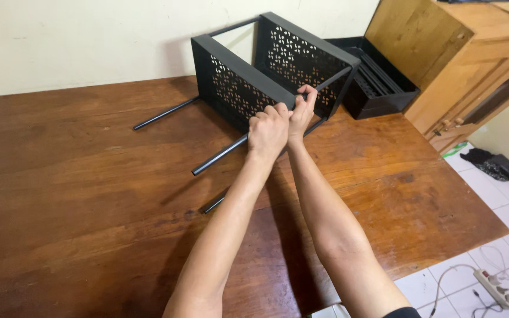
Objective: The person assembles a black plastic planter stand by hand on a wooden table. They insert metal rods into the planter frame, adjust the components, and stack additional planter trays nearby.
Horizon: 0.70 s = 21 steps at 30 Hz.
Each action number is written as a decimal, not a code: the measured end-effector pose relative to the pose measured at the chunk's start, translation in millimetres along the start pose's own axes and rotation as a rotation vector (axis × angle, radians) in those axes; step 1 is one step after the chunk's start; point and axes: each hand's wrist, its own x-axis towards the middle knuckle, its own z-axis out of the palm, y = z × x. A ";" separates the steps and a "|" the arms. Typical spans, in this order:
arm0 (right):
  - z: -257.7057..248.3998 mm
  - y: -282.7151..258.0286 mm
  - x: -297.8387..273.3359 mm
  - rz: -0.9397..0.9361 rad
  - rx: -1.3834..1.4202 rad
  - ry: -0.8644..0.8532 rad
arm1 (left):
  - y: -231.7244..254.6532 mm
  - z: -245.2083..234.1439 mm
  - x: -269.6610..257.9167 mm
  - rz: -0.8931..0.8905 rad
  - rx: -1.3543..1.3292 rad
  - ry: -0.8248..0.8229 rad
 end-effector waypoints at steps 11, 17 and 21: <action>0.3 -12.8 1.5 -0.040 0.034 -0.007 | -48.1 14.1 63.4 -0.177 -0.911 -0.899; 0.6 -9.7 1.1 0.033 0.044 -0.012 | -14.7 19.6 19.3 -0.006 -0.292 -0.112; -1.4 -4.8 0.0 0.017 0.029 -0.009 | 6.0 22.2 -1.9 -0.036 0.127 0.117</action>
